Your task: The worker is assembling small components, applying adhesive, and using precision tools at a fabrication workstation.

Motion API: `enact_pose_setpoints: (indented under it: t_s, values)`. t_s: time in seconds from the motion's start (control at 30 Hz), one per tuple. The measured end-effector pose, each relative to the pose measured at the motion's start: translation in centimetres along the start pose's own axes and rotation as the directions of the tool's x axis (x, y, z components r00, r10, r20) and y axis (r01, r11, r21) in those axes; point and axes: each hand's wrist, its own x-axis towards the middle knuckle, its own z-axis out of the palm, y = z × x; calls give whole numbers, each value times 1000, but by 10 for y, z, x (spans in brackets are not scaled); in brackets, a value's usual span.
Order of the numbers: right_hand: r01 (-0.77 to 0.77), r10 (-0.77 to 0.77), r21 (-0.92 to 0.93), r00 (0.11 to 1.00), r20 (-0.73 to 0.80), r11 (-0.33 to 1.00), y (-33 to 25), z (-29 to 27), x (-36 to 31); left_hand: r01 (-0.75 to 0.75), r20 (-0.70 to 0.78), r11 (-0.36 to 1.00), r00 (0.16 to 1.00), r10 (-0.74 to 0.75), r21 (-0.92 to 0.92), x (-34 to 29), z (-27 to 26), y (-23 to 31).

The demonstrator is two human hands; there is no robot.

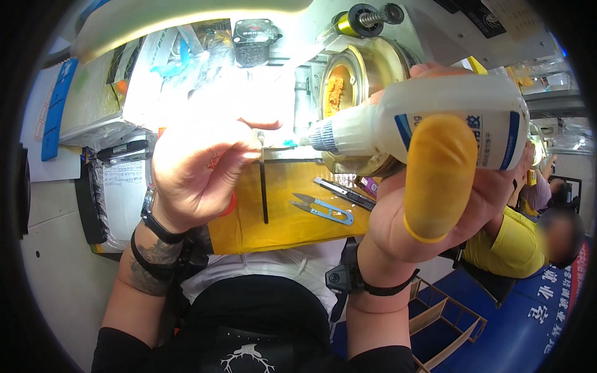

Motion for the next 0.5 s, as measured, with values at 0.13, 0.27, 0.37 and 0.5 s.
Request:
enact_pose_setpoints:
  t_s: [0.13, 0.27, 0.37, 0.5]
  values:
    - [-105, 20, 456, 982, 187, 884, -20, -31, 10, -10, -54, 999, 999, 8, -38, -4, 6, 0]
    - [-182, 113, 506, 980, 166, 843, -15, -122, 25, 11, -91, 999, 996, -16, -52, -8, 3, 2]
    - [-60, 123, 179, 923, -364, 982, -2, -186, 39, 79, -52, 995, 995, -83, -62, -4, 2, 11]
    - [-110, -52, -380, 919, -390, 918, 6, -245, 67, 89, -40, 990, 995, -94, -109, -8, 2, 9]
